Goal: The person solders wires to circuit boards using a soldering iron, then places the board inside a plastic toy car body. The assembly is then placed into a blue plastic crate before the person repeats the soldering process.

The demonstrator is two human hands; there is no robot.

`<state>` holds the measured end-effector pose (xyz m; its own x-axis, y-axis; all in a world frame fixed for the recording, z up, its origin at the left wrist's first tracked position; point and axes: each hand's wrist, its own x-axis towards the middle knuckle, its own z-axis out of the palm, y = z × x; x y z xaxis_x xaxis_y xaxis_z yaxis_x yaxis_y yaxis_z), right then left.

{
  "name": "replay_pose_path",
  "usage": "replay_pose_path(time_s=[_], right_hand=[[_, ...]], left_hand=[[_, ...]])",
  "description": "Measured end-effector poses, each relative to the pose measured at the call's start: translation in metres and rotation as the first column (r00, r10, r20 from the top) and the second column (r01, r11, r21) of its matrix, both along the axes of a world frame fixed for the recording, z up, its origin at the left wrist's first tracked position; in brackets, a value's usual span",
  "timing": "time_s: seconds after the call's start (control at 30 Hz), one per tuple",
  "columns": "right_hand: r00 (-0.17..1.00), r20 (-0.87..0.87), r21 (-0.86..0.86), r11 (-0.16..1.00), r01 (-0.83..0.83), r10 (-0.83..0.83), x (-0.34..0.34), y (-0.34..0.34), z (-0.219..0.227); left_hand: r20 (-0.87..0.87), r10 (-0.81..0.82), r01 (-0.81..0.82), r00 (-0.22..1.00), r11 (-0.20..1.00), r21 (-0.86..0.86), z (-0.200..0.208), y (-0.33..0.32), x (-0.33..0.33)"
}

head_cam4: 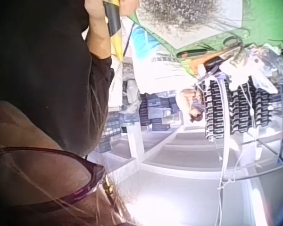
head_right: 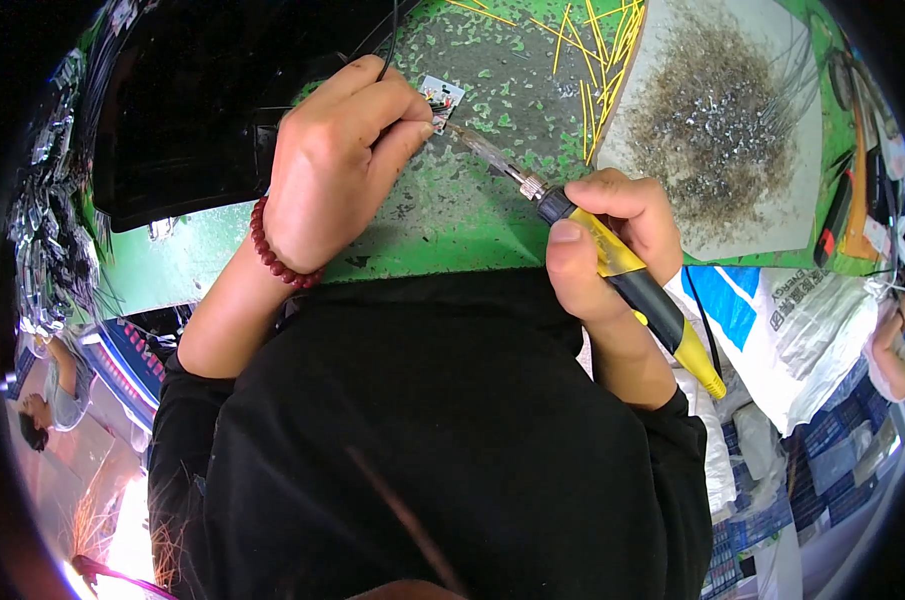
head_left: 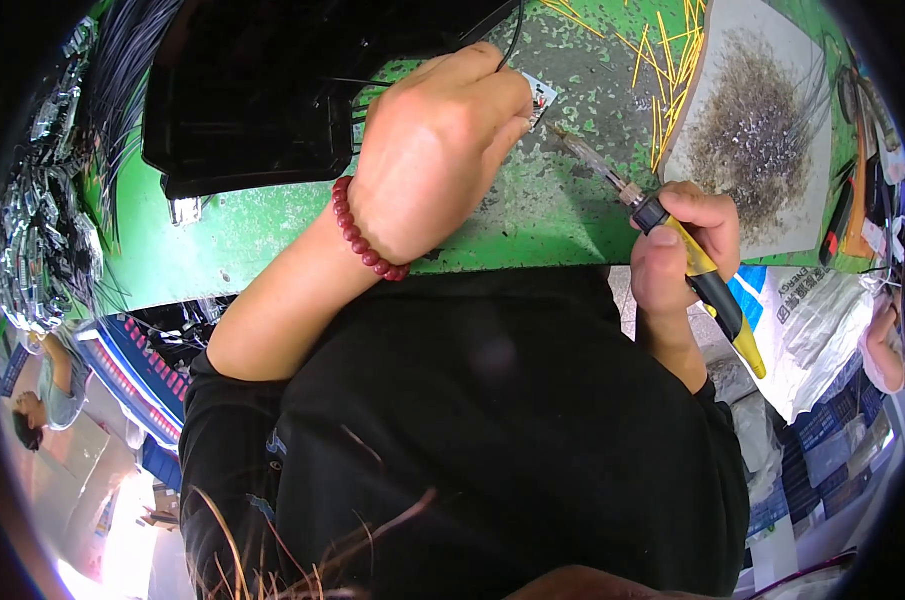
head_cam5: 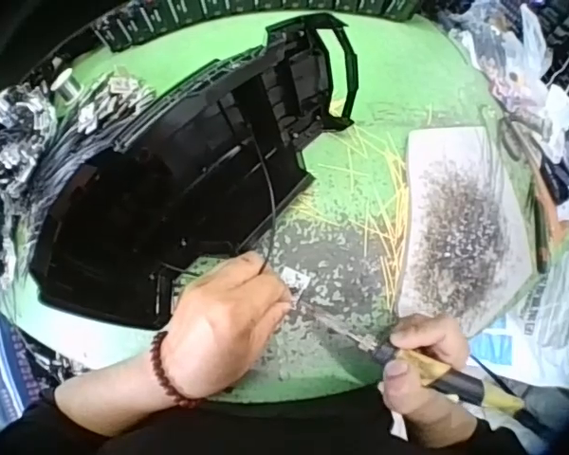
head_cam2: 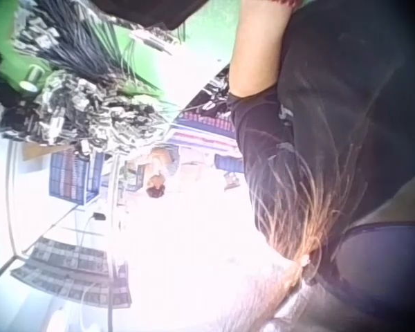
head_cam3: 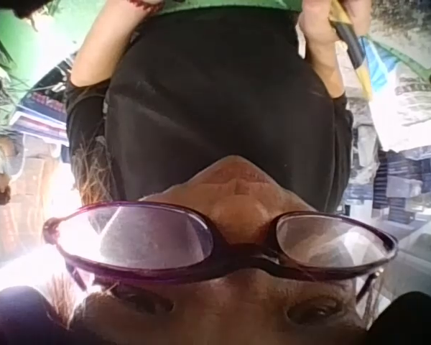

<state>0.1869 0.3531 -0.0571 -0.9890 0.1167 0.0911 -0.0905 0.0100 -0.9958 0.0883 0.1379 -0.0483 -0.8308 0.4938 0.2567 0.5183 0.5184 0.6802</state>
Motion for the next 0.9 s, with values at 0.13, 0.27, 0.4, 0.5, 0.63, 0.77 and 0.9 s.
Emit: replay_pose_path(time_s=[0.13, 0.27, 0.4, 0.5, 0.63, 0.77, 0.9], right_hand=[[0.999, -0.040, 0.035, 0.999, 0.006, -0.004, -0.0009, 0.0016, -0.0031], [0.997, -0.075, 0.046, 0.999, 0.004, 0.000, -0.0024, 0.0010, -0.0060], [0.997, -0.077, 0.052, 0.999, -0.007, 0.011, -0.0030, 0.0020, -0.0063], [0.997, -0.081, 0.061, 0.998, 0.003, 0.002, -0.0033, 0.0013, -0.0063], [0.998, -0.059, 0.082, 0.997, -0.010, 0.014, -0.0039, 0.0012, -0.0035], [0.999, -0.032, 0.127, 0.992, -0.018, 0.022, -0.0059, -0.0005, 0.0003], [0.999, -0.037, 0.135, 0.991, -0.013, 0.018, -0.0058, -0.0006, -0.0014]], left_hand=[[-0.004, -0.001, 0.001, 1.000, 1.000, -0.013, 0.0000, 0.0004, 0.0000], [-0.017, 0.004, -0.004, 1.000, 1.000, 0.005, -0.0034, 0.0014, 0.0008], [-0.054, 0.009, -0.010, 0.999, 1.000, -0.025, -0.0037, 0.0031, 0.0013], [-0.081, 0.013, -0.016, 0.997, 0.999, -0.042, -0.0037, 0.0045, 0.0019], [-0.126, 0.025, -0.033, 0.992, 0.997, -0.065, -0.0051, 0.0068, 0.0025], [-0.144, 0.023, -0.028, 0.989, 0.999, -0.031, -0.0069, 0.0073, 0.0020], [-0.147, 0.025, -0.031, 0.989, 0.999, -0.036, -0.0054, 0.0076, 0.0026]])
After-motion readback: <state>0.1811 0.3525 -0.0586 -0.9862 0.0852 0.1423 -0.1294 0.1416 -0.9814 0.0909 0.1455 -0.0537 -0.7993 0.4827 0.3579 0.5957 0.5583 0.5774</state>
